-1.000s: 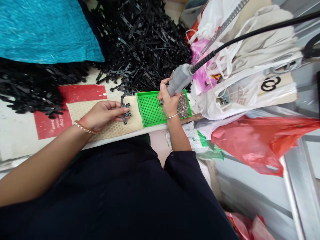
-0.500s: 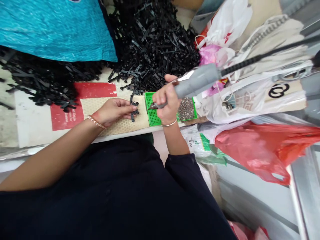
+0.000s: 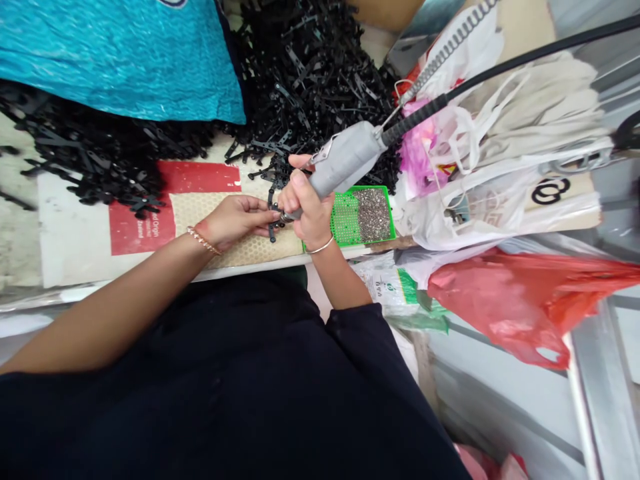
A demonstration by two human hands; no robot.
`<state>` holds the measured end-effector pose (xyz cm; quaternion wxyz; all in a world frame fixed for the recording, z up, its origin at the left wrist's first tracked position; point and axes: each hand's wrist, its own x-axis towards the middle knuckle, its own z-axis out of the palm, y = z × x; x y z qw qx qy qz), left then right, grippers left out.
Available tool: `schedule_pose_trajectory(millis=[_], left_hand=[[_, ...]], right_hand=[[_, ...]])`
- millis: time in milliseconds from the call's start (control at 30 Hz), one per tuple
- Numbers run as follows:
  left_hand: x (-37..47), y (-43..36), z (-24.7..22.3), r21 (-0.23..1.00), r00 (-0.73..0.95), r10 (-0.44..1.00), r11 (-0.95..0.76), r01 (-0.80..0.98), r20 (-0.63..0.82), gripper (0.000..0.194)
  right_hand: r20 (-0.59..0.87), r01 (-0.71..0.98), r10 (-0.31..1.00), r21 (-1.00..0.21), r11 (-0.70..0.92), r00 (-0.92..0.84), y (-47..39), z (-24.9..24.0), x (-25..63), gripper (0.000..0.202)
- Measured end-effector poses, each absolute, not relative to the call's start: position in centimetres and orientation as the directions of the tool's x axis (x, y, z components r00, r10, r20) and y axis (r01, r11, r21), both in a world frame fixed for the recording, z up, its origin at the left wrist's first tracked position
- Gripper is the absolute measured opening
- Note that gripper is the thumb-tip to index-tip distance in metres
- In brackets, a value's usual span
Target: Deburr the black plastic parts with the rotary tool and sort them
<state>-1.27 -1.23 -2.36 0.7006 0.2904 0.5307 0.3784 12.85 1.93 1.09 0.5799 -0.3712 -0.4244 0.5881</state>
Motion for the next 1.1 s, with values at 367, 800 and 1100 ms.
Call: schedule_pose_trajectory(millis=[367,800,1100], left_hand=[[-1.13,-1.3,-2.11,0.81,0.135,0.838,0.546,-0.214,-0.529,0.028],[-1.41,-1.25,-2.81,0.814,0.16,0.841,0.541,-0.211,-0.517,0.036],[-1.43,-1.19,-2.91,0.814,0.189,0.843,0.537,-0.222,-0.504,0.038]], right_hand=[[0.106,-0.384,0.992,-0.921,0.07,-0.075,1.66,1.42,12.62,0.047],[0.08,-0.339,0.996,-0.939,0.059,-0.048,1.5,1.39,12.62,0.046],[0.106,-0.293,0.992,-0.953,0.082,-0.069,1.16,1.0,12.71,0.044]])
